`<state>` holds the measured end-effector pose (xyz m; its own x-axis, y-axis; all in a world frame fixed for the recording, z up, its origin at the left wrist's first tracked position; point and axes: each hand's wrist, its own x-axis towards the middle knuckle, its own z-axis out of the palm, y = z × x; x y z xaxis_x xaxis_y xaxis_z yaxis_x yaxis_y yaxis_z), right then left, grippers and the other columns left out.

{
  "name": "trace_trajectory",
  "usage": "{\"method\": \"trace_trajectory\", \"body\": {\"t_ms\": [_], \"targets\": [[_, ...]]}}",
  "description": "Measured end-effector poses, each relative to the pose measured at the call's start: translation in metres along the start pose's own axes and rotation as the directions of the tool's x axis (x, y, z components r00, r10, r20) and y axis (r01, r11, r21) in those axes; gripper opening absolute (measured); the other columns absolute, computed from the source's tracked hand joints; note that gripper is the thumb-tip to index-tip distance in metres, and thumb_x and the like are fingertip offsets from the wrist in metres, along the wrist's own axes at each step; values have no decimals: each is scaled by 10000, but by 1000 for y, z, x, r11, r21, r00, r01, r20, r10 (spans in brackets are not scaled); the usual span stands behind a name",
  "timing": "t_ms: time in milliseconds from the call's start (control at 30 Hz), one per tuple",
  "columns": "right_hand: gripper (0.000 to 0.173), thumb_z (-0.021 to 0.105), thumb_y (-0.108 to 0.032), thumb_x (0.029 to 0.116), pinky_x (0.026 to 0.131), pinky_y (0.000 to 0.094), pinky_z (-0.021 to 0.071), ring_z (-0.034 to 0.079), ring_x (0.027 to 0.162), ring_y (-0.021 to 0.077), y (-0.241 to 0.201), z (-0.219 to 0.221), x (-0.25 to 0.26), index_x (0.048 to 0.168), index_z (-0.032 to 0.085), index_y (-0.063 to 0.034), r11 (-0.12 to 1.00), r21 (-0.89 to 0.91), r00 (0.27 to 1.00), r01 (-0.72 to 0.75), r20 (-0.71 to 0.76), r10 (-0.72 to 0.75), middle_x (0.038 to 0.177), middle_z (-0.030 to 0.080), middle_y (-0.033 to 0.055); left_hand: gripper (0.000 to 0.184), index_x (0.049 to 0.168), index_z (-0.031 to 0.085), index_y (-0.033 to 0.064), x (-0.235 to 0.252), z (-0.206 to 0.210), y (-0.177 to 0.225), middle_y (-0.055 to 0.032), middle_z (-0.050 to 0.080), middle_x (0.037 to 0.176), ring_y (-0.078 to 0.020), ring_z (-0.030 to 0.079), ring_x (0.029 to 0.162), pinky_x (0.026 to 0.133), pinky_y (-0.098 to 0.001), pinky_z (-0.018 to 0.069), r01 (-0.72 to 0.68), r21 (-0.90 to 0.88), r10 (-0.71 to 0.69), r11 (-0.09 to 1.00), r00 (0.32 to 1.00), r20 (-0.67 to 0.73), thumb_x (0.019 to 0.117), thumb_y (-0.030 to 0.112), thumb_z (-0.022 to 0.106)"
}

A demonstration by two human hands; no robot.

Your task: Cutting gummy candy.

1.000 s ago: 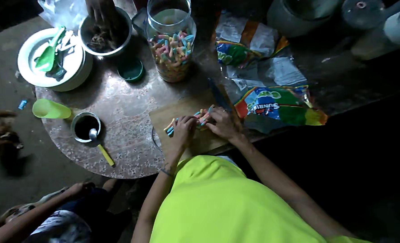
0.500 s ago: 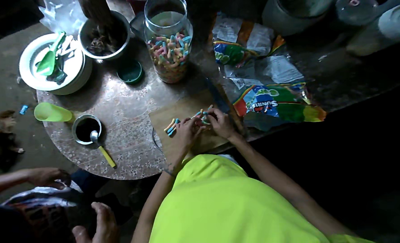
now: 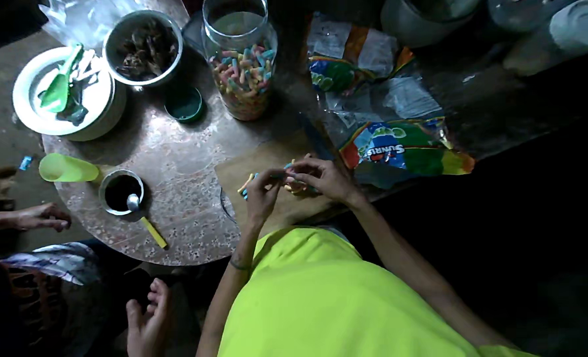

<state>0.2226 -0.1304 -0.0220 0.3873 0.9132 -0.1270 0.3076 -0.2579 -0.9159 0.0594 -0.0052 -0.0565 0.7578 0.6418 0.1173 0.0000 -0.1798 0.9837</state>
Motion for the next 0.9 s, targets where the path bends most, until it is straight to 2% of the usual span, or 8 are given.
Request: {"method": "trace_trajectory", "body": {"t_ms": [100, 200, 267, 333, 600, 700, 800, 900], "targets": [[273, 677, 16, 946, 998, 575, 505, 640, 1138, 415, 14, -10, -5, 1213, 725, -19, 899, -430, 996, -88, -34, 81, 1236, 675, 231, 158, 1072, 733, -12, -22, -25, -15, -103, 758, 1023, -144, 726, 918, 863, -336, 601, 11, 169, 11, 986, 991, -130, 928, 51, 723], [339, 760, -18, 885, 1051, 714, 375, 474, 1315, 520, 39, -11, -11, 1216, 734, -85, 770, -616, 983, -166, -44, 177, 1413, 551, 254, 129, 995, 792, 70, -49, -36, -41, -83, 766, 1054, -278, 674, 1077, 964, -551, 465, 28, 446, 55, 894, 984, -171, 884, 99, 733], [314, 774, -68, 887, 1027, 736, 366, 470, 1333, 505, 54, -10, -16, 1198, 739, -86, 760, -643, 995, -95, -28, 100, 1418, 561, 230, 132, 994, 805, 122, -62, -33, -56, -83, 749, 1125, -340, 645, 1142, 947, -626, 419, 54, 618, 65, 785, 983, -169, 918, 136, 698], [207, 755, -87, 909, 1019, 745, 354, 495, 1330, 481, 63, -10, -20, 1111, 749, -39, 774, -633, 1000, -17, -5, 18, 1363, 616, 214, 152, 991, 818, 151, -68, -30, -65, -100, 743, 1107, -350, 648, 1093, 913, -613, 410, 55, 701, 125, 711, 971, -203, 926, 113, 686], [187, 705, -159, 963, 968, 713, 419, 590, 1214, 480, 90, -9, -24, 1089, 763, -34, 774, -625, 989, 98, -28, -148, 1211, 682, 228, 245, 1068, 821, 238, -71, -25, -70, -112, 730, 1045, -360, 651, 1046, 906, -631, 370, 47, 830, 219, 556, 955, -202, 903, 113, 691], [200, 695, -159, 973, 974, 725, 407, 564, 1259, 481, 82, -10, -23, 1103, 733, -12, 745, -660, 994, 94, 27, -102, 1242, 677, 216, 232, 1106, 807, 195, -71, -24, -63, -149, 710, 1075, -370, 646, 1034, 902, -639, 385, 85, 801, 161, 592, 962, -221, 921, 126, 685], [163, 737, -138, 929, 952, 700, 417, 608, 1184, 464, 81, -10, -25, 1031, 734, -10, 731, -664, 985, 154, 42, -169, 1080, 733, 178, 280, 1183, 755, 110, -75, -23, -58, -191, 690, 1137, -389, 650, 1031, 901, -667, 406, 174, 725, 88, 667, 947, -308, 922, 197, 703], [146, 740, -119, 909, 926, 683, 431, 645, 1103, 447, 88, -8, -28, 1009, 743, -13, 748, -638, 972, 181, 1, -235, 993, 744, 167, 266, 1140, 751, 50, -79, -25, -54, -216, 682, 1127, -411, 640, 1037, 870, -647, 434, 202, 656, 55, 727, 936, -349, 903, 158, 695]]}}
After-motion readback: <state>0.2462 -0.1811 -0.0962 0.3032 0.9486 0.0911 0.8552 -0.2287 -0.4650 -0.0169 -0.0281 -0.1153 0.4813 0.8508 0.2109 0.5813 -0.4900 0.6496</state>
